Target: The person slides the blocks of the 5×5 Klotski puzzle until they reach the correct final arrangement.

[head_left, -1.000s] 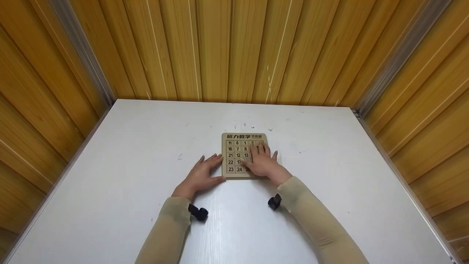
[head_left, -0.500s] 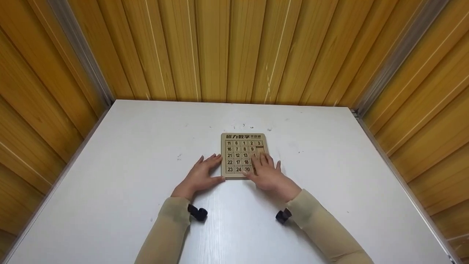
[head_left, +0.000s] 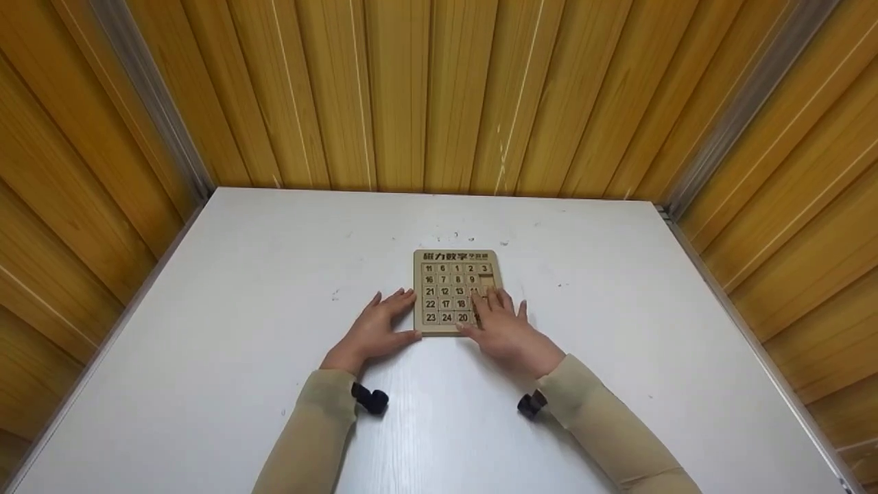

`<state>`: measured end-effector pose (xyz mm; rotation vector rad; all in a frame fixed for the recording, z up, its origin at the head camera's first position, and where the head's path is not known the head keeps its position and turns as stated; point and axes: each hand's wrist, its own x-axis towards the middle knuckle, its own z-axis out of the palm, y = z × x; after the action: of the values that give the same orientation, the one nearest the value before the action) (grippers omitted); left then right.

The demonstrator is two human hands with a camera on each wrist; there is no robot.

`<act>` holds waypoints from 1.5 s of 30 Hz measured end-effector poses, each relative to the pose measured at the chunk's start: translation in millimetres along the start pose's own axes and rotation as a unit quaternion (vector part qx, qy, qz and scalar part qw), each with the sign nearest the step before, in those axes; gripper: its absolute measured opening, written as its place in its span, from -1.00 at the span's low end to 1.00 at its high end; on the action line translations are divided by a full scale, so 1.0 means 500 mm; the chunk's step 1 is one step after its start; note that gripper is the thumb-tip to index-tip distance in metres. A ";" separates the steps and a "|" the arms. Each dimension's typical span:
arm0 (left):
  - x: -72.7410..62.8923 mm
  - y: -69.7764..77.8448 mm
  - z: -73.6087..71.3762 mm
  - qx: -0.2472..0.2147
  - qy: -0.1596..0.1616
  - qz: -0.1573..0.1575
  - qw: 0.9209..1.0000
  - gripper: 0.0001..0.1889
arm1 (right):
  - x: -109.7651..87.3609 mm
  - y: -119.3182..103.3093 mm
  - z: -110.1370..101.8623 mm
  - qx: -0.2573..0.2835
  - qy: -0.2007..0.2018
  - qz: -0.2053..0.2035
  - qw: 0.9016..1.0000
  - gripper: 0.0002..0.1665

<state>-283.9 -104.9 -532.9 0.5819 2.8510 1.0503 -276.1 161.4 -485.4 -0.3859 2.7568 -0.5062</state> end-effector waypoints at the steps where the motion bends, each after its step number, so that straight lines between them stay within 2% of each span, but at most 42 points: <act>1: 0.000 0.000 0.000 -0.001 0.000 0.001 1.000 -0.17 | 0.002 0.000 0.000 -0.002 -0.001 0.001 1.000 0.03; 14: 0.001 -0.005 0.000 -0.001 0.000 0.010 1.000 -0.16 | 0.028 0.005 -0.006 -0.006 0.003 0.000 1.000 0.03; 22: 0.002 -0.001 -0.001 -0.007 -0.003 -0.005 1.000 -0.17 | 0.044 0.008 -0.008 -0.005 0.005 -0.001 1.000 0.03; 28: 0.001 -0.003 0.000 -0.003 -0.004 -0.005 1.000 -0.17 | 0.049 0.010 -0.010 -0.001 0.004 -0.002 1.000 0.04; 33: -0.001 -0.001 -0.002 -0.004 -0.005 0.000 1.000 -0.16 | 0.037 0.012 -0.008 0.008 0.010 -0.006 1.000 0.04; 40: 0.000 -0.002 -0.003 -0.002 -0.001 0.008 1.000 -0.16 | -0.009 0.014 -0.001 0.012 0.016 -0.019 1.000 0.02; 45: 0.000 -0.002 -0.003 -0.002 0.000 0.009 1.000 -0.17 | -0.040 0.012 0.006 0.003 -0.001 -0.016 1.000 0.01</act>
<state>-284.6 -106.5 -532.7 0.6074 2.8485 1.0565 -258.0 172.5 -485.2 -0.4291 2.7514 -0.5224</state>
